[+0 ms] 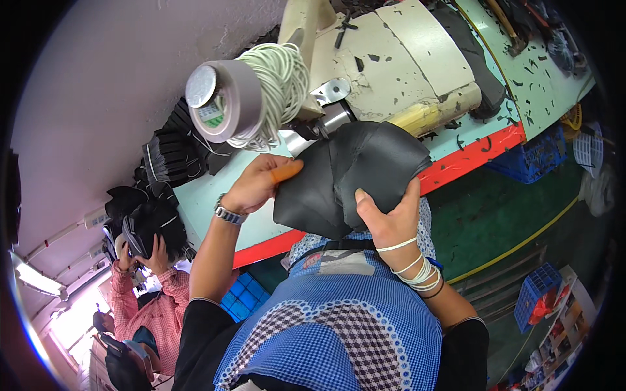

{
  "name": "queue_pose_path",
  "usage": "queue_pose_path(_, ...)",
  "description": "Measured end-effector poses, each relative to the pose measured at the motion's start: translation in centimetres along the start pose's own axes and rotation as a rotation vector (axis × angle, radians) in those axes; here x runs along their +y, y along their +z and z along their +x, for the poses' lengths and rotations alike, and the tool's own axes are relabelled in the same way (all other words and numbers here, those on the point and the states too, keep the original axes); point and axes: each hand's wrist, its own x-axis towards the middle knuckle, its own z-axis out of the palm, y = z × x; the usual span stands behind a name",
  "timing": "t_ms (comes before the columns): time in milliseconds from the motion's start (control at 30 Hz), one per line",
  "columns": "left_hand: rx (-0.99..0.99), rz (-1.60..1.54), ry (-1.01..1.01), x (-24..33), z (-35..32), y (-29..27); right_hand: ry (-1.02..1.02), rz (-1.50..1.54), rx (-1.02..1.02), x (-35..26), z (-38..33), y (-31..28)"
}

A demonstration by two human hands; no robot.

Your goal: The person sorts stacks of shoe components by hand, feeds the pieces through a skiving machine to trim their edges, and adjusts the machine with a hand tool.

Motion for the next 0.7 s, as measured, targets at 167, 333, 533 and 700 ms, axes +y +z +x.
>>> queue_pose_path(167,-0.039,-0.086,0.093,0.8,-0.7,0.6,-0.028,-0.021,0.021,0.3,0.2,-0.4)
queue_pose_path(333,0.049,-0.001,0.056,0.4,0.4,0.5,-0.05,-0.044,0.02,0.1,0.0,-0.1)
queue_pose_path(533,0.012,0.083,-0.031,-0.2,0.1,0.2,-0.061,-0.066,0.021,0.0,-0.1,0.1)
queue_pose_path(700,-0.04,-0.038,0.054,1.4,-1.8,1.4,-0.046,-0.029,0.027,0.3,0.0,-0.1)
